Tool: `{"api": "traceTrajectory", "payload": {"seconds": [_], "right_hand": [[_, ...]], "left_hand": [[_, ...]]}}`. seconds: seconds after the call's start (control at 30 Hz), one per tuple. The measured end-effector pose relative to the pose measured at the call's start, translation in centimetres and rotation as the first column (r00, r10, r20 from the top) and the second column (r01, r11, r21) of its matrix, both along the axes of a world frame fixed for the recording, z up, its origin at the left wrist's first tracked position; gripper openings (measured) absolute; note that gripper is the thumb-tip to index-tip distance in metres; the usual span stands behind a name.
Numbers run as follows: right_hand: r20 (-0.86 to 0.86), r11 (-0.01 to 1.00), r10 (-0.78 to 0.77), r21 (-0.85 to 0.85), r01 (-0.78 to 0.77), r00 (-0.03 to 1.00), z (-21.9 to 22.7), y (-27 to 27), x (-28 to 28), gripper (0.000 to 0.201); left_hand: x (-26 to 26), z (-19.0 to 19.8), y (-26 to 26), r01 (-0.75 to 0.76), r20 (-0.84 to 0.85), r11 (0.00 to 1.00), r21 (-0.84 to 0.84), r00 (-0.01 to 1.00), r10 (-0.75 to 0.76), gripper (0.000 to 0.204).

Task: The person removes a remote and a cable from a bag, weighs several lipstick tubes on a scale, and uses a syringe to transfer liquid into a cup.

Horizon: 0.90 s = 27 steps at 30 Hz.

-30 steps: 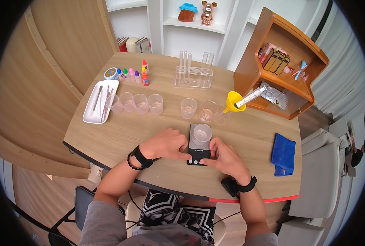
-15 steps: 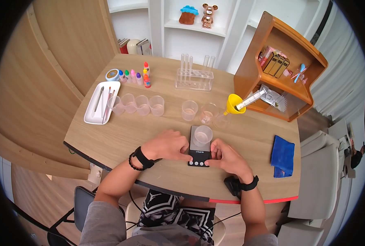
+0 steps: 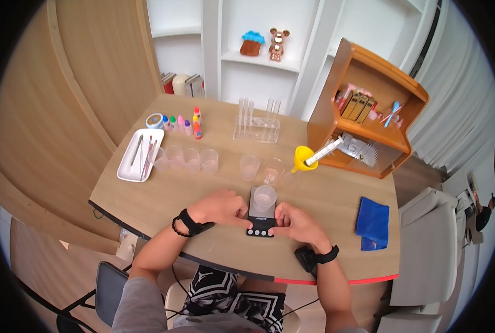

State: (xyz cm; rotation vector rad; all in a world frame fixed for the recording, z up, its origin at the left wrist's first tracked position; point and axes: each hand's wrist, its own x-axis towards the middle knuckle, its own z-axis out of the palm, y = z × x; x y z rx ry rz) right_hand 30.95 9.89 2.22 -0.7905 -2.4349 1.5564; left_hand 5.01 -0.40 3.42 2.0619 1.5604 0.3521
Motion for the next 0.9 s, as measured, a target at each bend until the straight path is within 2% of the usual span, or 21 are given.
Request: {"api": "traceTrajectory", "payload": {"seconds": [0.07, 0.13, 0.2, 0.27, 0.3, 0.37, 0.4, 0.47, 0.57, 0.73, 0.9], "right_hand": [[-0.039, 1.0, 0.018, 0.011, -0.018, 0.999, -0.5, 0.3, 0.3, 0.042], [-0.01, 0.995, -0.007, -0.099, 0.006, 1.0, 0.0, 0.2, 0.2, 0.041], [0.007, 0.992, -0.006, -0.128, 0.006, 1.0, 0.4, 0.2, 0.2, 0.039], [0.027, 0.991, -0.005, -0.13, 0.008, 1.0, 0.2, 0.2, 0.1, 0.036], [0.014, 0.991, -0.002, -0.133, 0.003, 1.0, 0.1, 0.2, 0.1, 0.036], [0.021, 0.988, -0.015, -0.151, 0.018, 1.0, 0.1, 0.2, 0.1, 0.035], [0.008, 0.988, -0.012, -0.153, 0.013, 1.0, 0.0, 0.2, 0.2, 0.035], [-0.008, 0.993, -0.019, -0.118, 0.018, 1.0, -0.2, 0.2, 0.2, 0.033], [-0.028, 0.996, -0.014, -0.089, 0.012, 0.999, -0.5, 0.4, 0.2, 0.032], [-0.034, 0.997, -0.026, -0.075, 0.024, 0.999, -0.8, 0.4, 0.1, 0.032], [-0.004, 0.998, -0.03, -0.057, 0.03, 1.0, -0.3, 0.2, 0.1, 0.032]], "left_hand": [[-0.1, 0.2, 0.0, 0.009, 0.007, 1.0, -0.01, 1.0, -0.009, 0.041], [-0.2, 0.8, -0.2, -0.016, 0.083, 1.0, -0.009, 0.996, 0.017, 0.045], [0.0, 2.0, -0.7, -0.047, 0.111, 0.999, 0.026, 0.993, 0.044, 0.04], [0.3, 3.7, -1.1, -0.21, 0.182, 0.977, 0.046, 0.963, 0.199, 0.032], [0.4, 4.6, -1.2, -0.213, 0.169, 0.976, 0.046, 0.965, 0.202, 0.032], [0.9, 6.2, -1.4, -0.296, 0.208, 0.908, 0.296, 0.948, 0.241, 0.035], [1.2, 6.2, -1.3, -0.295, 0.196, 0.908, 0.299, 0.95, 0.245, 0.035], [2.1, 5.9, -1.0, -0.225, 0.119, 0.853, 0.471, 0.974, 0.191, 0.05], [3.5, 5.9, -0.6, -0.137, 0.024, 0.882, 0.451, 0.99, 0.141, 0.06], [4.0, 4.4, 0.5, -0.096, -0.051, 0.893, 0.439, 0.99, 0.132, 0.056], [3.9, 4.6, 0.5, -0.087, -0.066, 0.89, 0.447, 0.989, 0.13, 0.051]]}}
